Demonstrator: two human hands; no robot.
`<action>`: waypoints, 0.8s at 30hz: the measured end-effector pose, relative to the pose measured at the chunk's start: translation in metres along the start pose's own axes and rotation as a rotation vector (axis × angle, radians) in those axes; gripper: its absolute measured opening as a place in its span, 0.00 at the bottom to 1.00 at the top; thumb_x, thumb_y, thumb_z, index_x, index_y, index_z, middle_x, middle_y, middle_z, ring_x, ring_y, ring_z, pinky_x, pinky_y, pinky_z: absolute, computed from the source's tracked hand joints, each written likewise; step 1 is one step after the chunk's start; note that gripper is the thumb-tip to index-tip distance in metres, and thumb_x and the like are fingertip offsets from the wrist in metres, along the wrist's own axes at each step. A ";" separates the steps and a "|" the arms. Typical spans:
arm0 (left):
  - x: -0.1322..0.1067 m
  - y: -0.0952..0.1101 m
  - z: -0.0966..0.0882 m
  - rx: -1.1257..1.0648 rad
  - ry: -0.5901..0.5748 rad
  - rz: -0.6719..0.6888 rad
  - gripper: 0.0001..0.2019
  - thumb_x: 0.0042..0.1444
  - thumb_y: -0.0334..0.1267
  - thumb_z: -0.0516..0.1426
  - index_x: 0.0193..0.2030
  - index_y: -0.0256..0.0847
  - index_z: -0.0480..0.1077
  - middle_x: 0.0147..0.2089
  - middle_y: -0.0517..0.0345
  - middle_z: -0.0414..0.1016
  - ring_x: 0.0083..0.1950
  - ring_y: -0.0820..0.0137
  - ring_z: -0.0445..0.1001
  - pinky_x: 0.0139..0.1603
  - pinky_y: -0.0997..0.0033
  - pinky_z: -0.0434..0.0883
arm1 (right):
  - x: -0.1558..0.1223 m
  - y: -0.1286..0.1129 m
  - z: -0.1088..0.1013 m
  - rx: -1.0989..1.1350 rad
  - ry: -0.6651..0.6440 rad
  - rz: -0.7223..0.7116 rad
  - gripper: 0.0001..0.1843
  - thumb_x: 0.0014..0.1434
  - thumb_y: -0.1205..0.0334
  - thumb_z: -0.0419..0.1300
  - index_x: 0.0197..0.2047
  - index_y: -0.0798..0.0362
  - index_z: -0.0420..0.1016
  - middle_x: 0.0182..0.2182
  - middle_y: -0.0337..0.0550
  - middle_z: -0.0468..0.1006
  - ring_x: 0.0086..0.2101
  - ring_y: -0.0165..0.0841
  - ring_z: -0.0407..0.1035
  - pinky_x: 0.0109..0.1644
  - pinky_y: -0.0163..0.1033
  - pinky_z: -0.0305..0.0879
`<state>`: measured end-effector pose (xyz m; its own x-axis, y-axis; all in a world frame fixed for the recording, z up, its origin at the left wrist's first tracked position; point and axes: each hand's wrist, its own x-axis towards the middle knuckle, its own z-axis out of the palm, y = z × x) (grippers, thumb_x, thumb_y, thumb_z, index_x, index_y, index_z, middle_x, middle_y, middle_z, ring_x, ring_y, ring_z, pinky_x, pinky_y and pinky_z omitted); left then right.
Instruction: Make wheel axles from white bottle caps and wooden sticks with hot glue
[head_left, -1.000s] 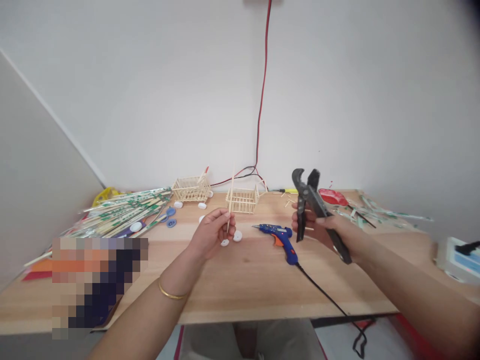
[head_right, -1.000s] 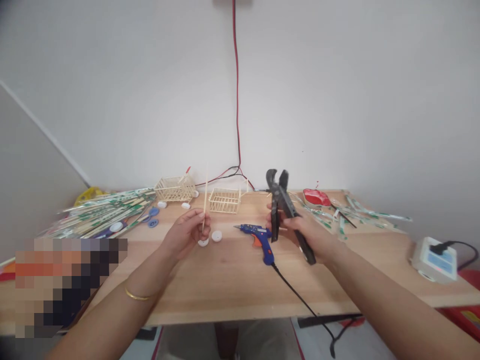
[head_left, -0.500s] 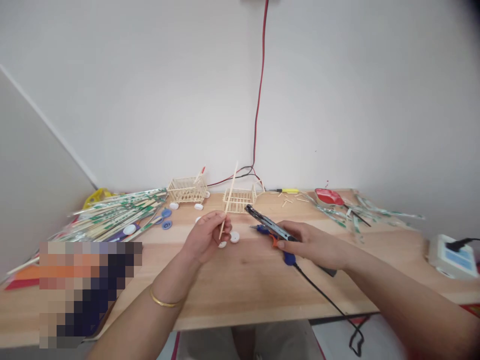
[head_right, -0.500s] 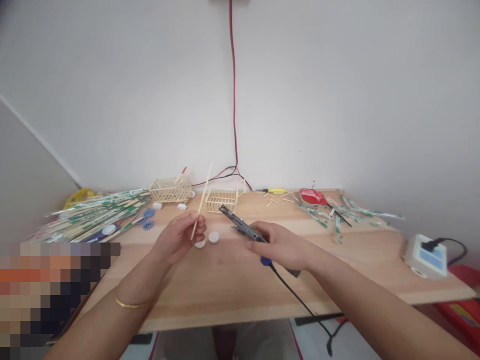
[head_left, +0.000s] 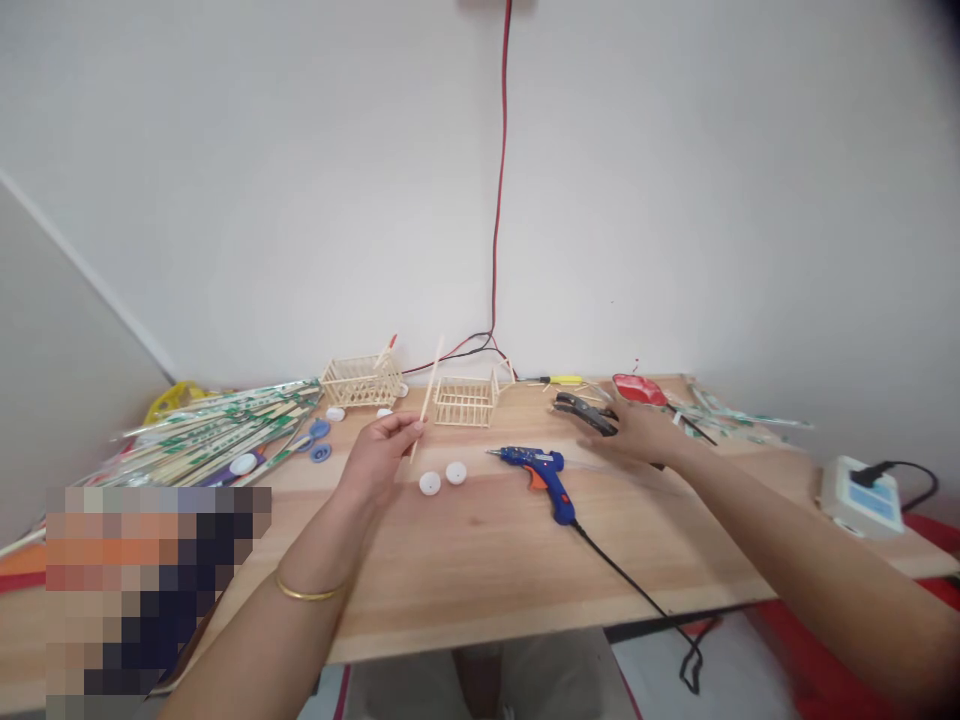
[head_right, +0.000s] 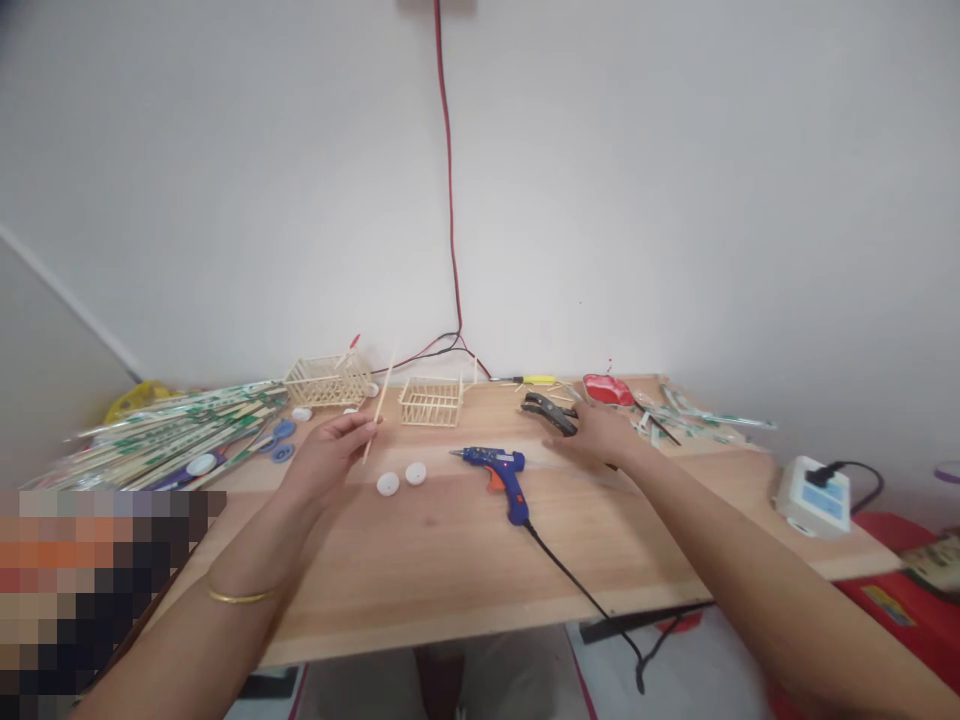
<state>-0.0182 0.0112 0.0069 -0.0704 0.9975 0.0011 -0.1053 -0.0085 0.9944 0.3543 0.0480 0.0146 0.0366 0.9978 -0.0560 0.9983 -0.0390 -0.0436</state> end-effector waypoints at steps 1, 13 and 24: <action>0.004 0.001 0.000 0.044 0.015 0.006 0.15 0.40 0.43 0.63 0.33 0.34 0.74 0.20 0.66 0.64 0.21 0.80 0.57 0.23 0.78 0.56 | 0.005 0.004 0.004 -0.005 -0.023 0.003 0.39 0.43 0.32 0.57 0.48 0.56 0.71 0.42 0.58 0.76 0.41 0.49 0.71 0.39 0.43 0.62; 0.042 0.032 0.025 0.769 -0.091 0.039 0.05 0.39 0.35 0.58 0.20 0.36 0.71 0.16 0.63 0.65 0.19 0.77 0.60 0.22 0.76 0.54 | 0.019 0.028 0.029 0.048 -0.042 -0.089 0.36 0.45 0.32 0.55 0.45 0.55 0.70 0.39 0.56 0.75 0.39 0.48 0.70 0.35 0.43 0.62; 0.036 0.008 0.022 0.691 -0.039 0.038 0.08 0.41 0.38 0.55 0.25 0.36 0.72 0.18 0.64 0.66 0.20 0.76 0.61 0.23 0.76 0.57 | 0.026 0.026 0.044 0.052 0.070 -0.136 0.38 0.44 0.28 0.52 0.42 0.54 0.68 0.46 0.58 0.71 0.46 0.51 0.65 0.44 0.47 0.60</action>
<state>-0.0002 0.0488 0.0174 -0.0244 0.9993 0.0277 0.5535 -0.0096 0.8328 0.3797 0.0704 -0.0315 -0.0938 0.9953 0.0237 0.9906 0.0957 -0.0975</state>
